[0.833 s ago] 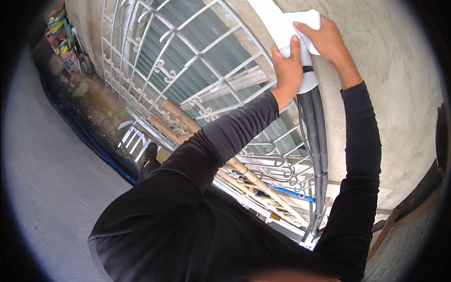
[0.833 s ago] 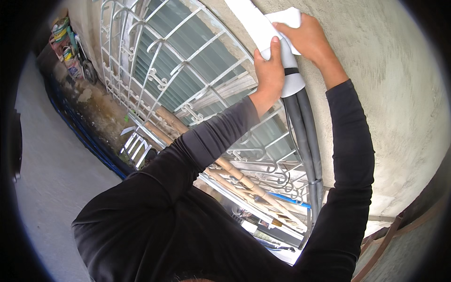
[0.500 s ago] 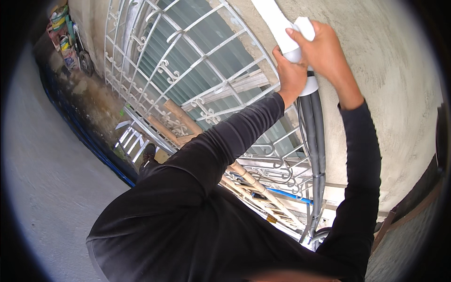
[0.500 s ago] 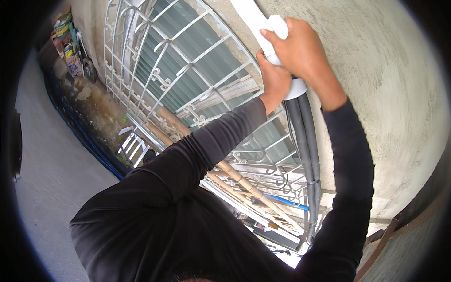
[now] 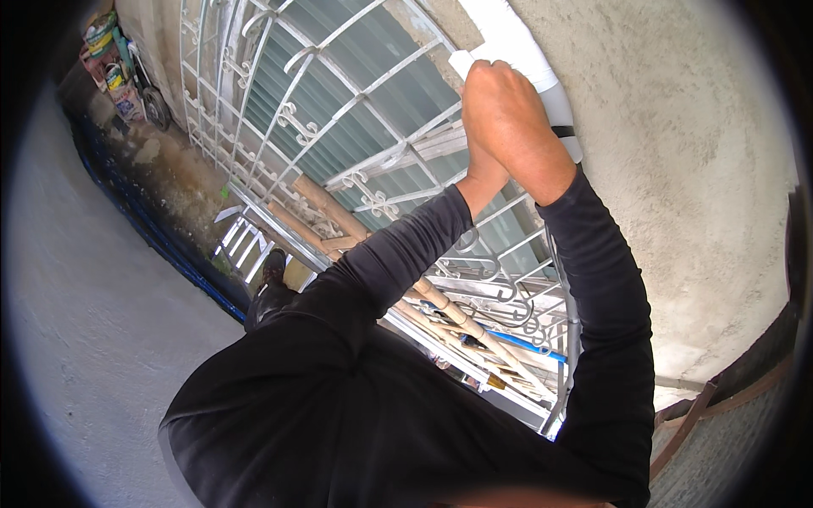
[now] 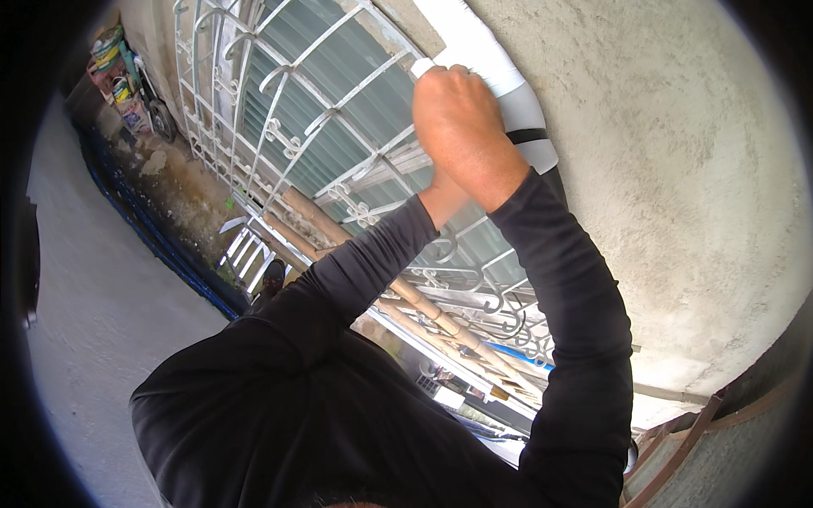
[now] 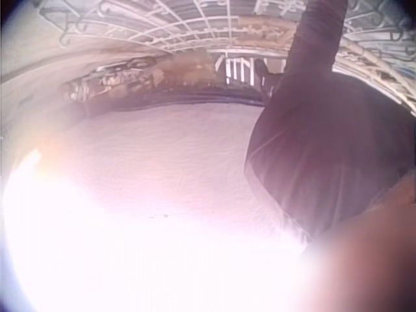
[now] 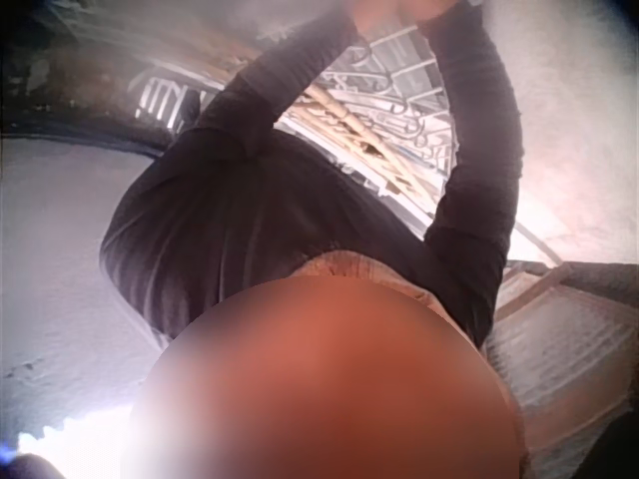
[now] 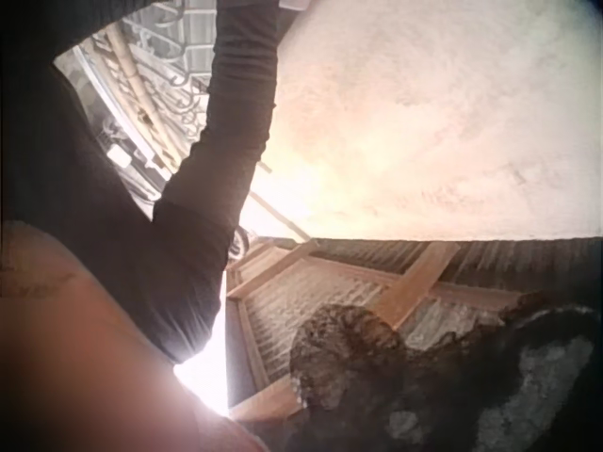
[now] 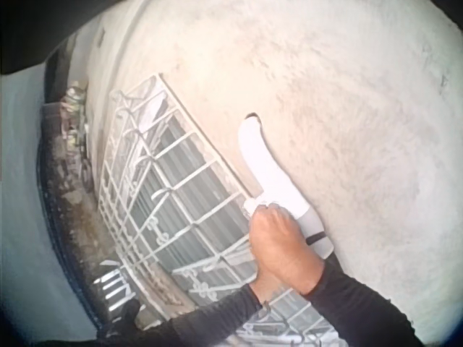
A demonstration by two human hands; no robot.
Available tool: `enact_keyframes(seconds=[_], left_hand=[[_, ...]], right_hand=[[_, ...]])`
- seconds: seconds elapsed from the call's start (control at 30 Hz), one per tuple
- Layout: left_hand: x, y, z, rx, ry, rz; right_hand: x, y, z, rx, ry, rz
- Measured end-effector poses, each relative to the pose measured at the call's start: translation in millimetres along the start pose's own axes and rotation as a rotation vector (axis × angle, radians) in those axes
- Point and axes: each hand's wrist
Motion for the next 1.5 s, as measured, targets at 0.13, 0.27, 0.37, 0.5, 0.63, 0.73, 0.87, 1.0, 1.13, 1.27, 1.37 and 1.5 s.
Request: enact_keyframes(seconds=[0.13,0.27,0.37,0.5,0.63,0.73,0.87,1.0,1.13,1.27,1.37,1.5], left_hand=[[2.9,14.0,8.8,-0.229,-0.313,-0.006],[8.5,39.5,52.5,-0.294,-0.582,0.113],[26.0,48.1,78.7,-0.438,-0.395,0.326],[28.1,52.8,107.1,-0.539,-0.125,0.289],[35.6,47.2,124.9,-0.551,-0.106,0.16],[41.7,53.3,131.3,-0.521,-0.064,0.108],[36.9,58.8,128.4,-0.518,-0.055,0.062],[29.2,55.2,112.5,-0.506,-0.227,-0.027],[36.4,49.0,91.8,-0.445,-0.385,-0.041],[40.9,43.5,78.6,-0.409,-0.468,-0.108],[41.4,37.6,71.8,-0.435,-0.524,-0.135],[48.5,37.1,64.8,-0.376,-0.52,-0.011]], right_hand=[[-9.9,-18.1,-16.5,0.119,0.065,0.057],[-37.7,-39.3,8.3,0.286,0.38,0.245],[-45.7,-34.9,48.1,0.342,0.422,0.418],[-32.9,-8.5,87.9,0.49,0.6,0.353],[-18.0,0.3,92.1,0.492,0.619,0.251],[-20.7,0.1,88.0,0.489,0.605,0.247],[-31.3,5.8,88.2,0.523,0.512,0.146],[-30.2,9.5,87.4,0.489,0.483,0.194],[-26.7,11.7,88.4,0.48,0.324,0.22],[-34.3,18.9,100.6,0.454,0.174,0.151],[-45.8,18.4,110.0,0.329,0.034,0.116],[-65.2,3.4,110.9,0.312,0.333,-0.022]])
Point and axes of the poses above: each hand's wrist, its own y-axis towards the middle knuckle, its own x-axis out of the palm, z = x × y, and after that the axes turned 4 degrees about y, right-handed
